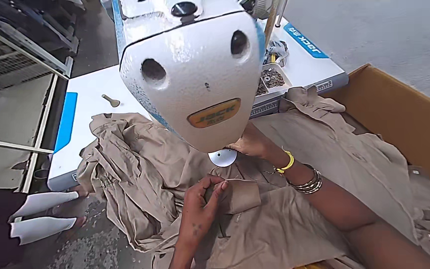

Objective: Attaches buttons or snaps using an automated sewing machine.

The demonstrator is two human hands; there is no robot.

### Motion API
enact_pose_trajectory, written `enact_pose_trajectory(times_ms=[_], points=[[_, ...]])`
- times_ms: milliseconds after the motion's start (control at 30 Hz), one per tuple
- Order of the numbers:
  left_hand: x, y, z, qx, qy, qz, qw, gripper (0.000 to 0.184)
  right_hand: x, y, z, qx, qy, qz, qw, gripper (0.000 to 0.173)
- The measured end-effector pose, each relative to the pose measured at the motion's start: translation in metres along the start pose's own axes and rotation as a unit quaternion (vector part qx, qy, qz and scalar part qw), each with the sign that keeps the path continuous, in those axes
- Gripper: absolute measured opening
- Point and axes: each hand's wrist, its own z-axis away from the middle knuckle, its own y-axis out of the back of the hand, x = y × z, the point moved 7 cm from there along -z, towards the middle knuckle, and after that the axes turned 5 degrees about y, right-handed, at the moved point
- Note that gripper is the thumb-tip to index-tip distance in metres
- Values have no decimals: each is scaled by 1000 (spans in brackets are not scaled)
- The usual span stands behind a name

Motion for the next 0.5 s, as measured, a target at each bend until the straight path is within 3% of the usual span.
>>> enact_pose_trajectory(times_ms=[133, 300, 500], points=[[9, 20, -27, 48, 41, -31, 998, 16, -12, 14, 24, 35, 51, 30, 998, 28], [3, 20, -55, 0, 88, -34, 996, 16, -19, 9, 69, 110, 57, 106, 987, 24], [0, 32, -81, 2, 109, -98, 989, 14, -15, 0, 65, 188, 65, 98, 975, 27]])
